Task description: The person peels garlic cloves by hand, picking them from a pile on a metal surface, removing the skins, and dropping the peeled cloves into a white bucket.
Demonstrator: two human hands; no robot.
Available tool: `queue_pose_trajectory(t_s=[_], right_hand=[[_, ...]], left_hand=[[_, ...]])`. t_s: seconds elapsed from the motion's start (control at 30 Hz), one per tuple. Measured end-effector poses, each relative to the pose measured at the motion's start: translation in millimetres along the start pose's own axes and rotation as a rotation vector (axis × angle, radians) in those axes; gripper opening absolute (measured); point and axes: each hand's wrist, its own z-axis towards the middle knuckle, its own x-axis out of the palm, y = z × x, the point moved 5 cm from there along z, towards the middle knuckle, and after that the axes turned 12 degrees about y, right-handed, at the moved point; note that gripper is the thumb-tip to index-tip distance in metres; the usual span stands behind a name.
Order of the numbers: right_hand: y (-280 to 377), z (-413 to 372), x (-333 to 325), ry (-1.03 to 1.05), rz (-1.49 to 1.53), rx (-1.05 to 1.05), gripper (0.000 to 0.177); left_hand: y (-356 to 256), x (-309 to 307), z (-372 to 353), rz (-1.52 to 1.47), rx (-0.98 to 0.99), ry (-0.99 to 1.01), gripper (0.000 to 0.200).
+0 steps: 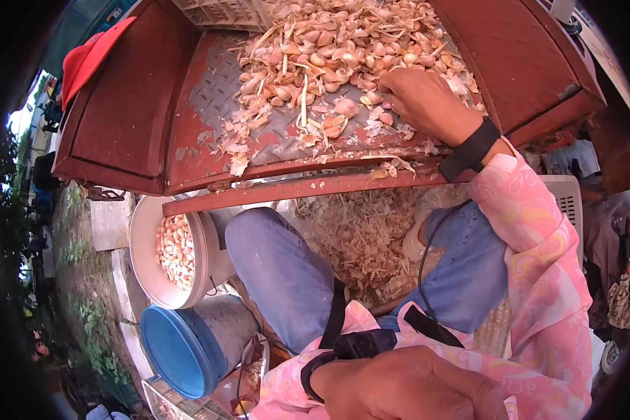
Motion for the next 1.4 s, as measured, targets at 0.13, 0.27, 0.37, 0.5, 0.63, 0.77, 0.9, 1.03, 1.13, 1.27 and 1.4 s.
queue_pose_trajectory(t_s=[0.13, 0.27, 0.37, 0.5, 0.63, 0.77, 0.9, 1.03, 1.13, 1.27, 1.4], right_hand=[[4.2, 13.4, 4.3, 0.002, 0.038, -0.009, 0.017], [5.9, 24.9, 11.1, 0.016, 0.008, -0.086, 0.018], [14.3, 29.3, 15.6, 0.082, -0.048, -0.089, 0.018], [16.9, 35.5, 23.7, 0.122, -0.055, -0.107, 0.017], [14.5, 36.5, 24.4, 0.121, -0.095, -0.109, 0.017], [20.9, 35.5, 22.4, 0.166, -0.127, -0.078, 0.017], [23.5, 33.5, 24.4, 0.12, -0.123, -0.086, 0.012], [28.7, 26.5, 14.7, 0.036, -0.073, -0.173, 0.01], [54.8, 16.1, -11.6, -0.094, 0.141, -0.296, 0.01], [109.5, -12.0, -32.6, -0.034, 0.574, -0.521, 0.01], [126.1, -28.7, -26.5, -0.001, 0.623, -0.578, 0.011]], left_hand=[[-4.7, 2.6, -5.2, 0.007, 0.03, 0.0, 0.019], [-16.2, 8.5, -2.9, 0.023, 0.049, 0.011, 0.017], [-28.3, 13.2, -4.6, -0.054, -0.028, -0.37, 0.015], [-51.4, 0.8, 9.3, 0.226, -0.085, -0.078, 0.014], [-107.5, -7.9, -11.2, 0.594, -0.196, -0.255, 0.019], [-172.4, -37.1, -48.4, 0.806, -0.09, -0.651, 0.027], [-171.8, -59.6, -68.0, 0.715, -0.094, -0.818, 0.029], [-165.1, -66.5, -70.5, 0.669, -0.11, -0.823, 0.027], [-162.2, -69.0, -70.7, 0.733, -0.132, -0.859, 0.027], [-150.1, -79.5, -72.3, 0.939, -0.237, -0.929, 0.025], [-135.8, -88.9, -72.0, 1.047, -0.32, -0.93, 0.024]])
